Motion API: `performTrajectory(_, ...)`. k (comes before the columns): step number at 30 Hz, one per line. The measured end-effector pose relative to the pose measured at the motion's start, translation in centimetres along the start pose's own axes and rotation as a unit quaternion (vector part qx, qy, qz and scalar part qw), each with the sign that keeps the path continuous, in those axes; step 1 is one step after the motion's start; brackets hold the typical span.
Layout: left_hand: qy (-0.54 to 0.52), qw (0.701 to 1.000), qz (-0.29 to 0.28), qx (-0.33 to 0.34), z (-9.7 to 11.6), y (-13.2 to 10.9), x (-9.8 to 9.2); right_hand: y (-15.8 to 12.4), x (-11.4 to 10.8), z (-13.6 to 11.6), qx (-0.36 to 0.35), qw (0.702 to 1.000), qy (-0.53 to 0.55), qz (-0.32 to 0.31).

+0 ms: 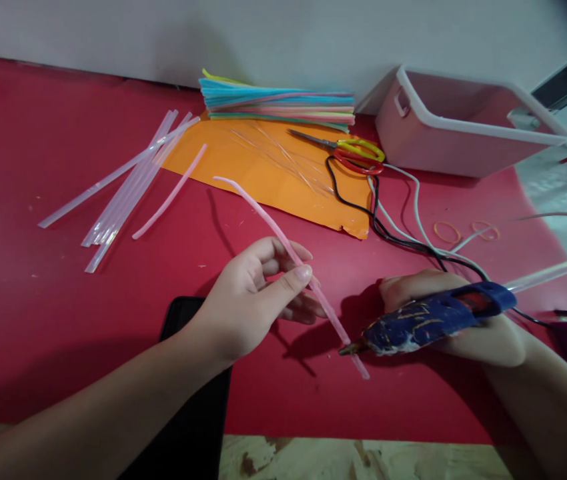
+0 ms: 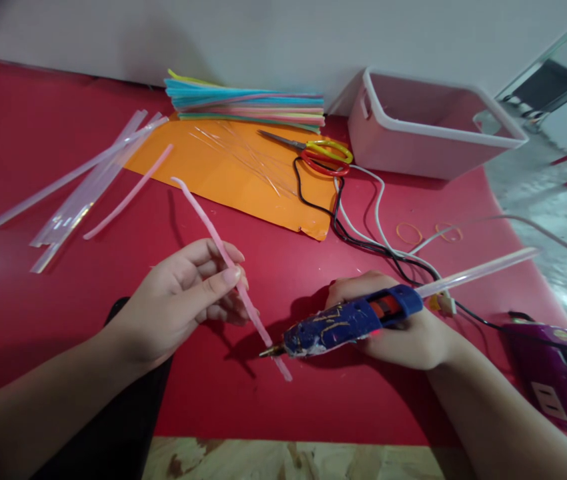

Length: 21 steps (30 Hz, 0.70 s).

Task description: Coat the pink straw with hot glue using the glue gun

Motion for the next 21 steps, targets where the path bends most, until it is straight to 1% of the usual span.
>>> performTrajectory(6,-0.025,1.000,-0.016,0.001,-0.24,0.15,-0.09,0.00,0.05,0.15,0.003,1.000,0.001,0.001)
performTrajectory(16,-0.036,0.999,-0.015,-0.010,-0.04,0.10,-0.04,-0.27,0.03,0.13,0.008,1.000,0.000,-0.004)
performTrajectory(21,-0.040,0.999,-0.023,-0.001,-0.09,0.02,-0.01,-0.23,0.11,0.22,0.000,1.000,0.004,0.003)
Point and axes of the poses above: each hand's wrist, its own y-axis towards the middle knuckle, its own x-axis out of the palm, z = x × y, the point moved 1 cm from there along y, towards the middle knuckle, and after that the axes turned 7 degrees about -z, right-handed, at the moved point
